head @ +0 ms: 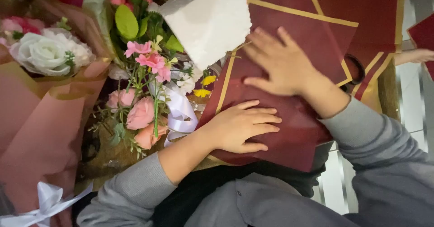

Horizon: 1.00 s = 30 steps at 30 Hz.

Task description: Folding and arranging decorative maroon and gold paper for a flower bouquet.

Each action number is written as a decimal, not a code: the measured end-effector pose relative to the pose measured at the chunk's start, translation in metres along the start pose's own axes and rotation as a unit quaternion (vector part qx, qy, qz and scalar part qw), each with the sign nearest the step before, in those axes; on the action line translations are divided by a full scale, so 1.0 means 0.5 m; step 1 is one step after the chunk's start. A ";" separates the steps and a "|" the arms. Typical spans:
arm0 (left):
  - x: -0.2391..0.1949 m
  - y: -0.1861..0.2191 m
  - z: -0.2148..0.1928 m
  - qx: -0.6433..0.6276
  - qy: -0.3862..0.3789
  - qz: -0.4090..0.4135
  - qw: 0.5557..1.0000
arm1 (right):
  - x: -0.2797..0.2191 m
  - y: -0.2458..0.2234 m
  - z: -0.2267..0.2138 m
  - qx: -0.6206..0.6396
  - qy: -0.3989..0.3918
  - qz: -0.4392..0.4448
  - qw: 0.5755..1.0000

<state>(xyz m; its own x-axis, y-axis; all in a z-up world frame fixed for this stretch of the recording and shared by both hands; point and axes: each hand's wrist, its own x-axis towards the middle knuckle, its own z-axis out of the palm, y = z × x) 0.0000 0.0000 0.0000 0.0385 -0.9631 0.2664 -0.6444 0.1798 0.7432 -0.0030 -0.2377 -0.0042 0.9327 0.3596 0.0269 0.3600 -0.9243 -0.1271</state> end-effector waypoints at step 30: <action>-0.007 -0.023 0.021 0.008 0.032 0.025 0.999 | 0.000 -0.003 -0.026 0.081 0.184 -0.084 0.976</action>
<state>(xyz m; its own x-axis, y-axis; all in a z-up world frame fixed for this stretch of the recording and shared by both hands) -0.0010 -0.0010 -0.0159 0.0542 -0.9379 0.3427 -0.6588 0.2244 0.7181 -0.0032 -0.2378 0.0088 0.8153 0.4067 0.4122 0.5288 -0.8129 -0.2439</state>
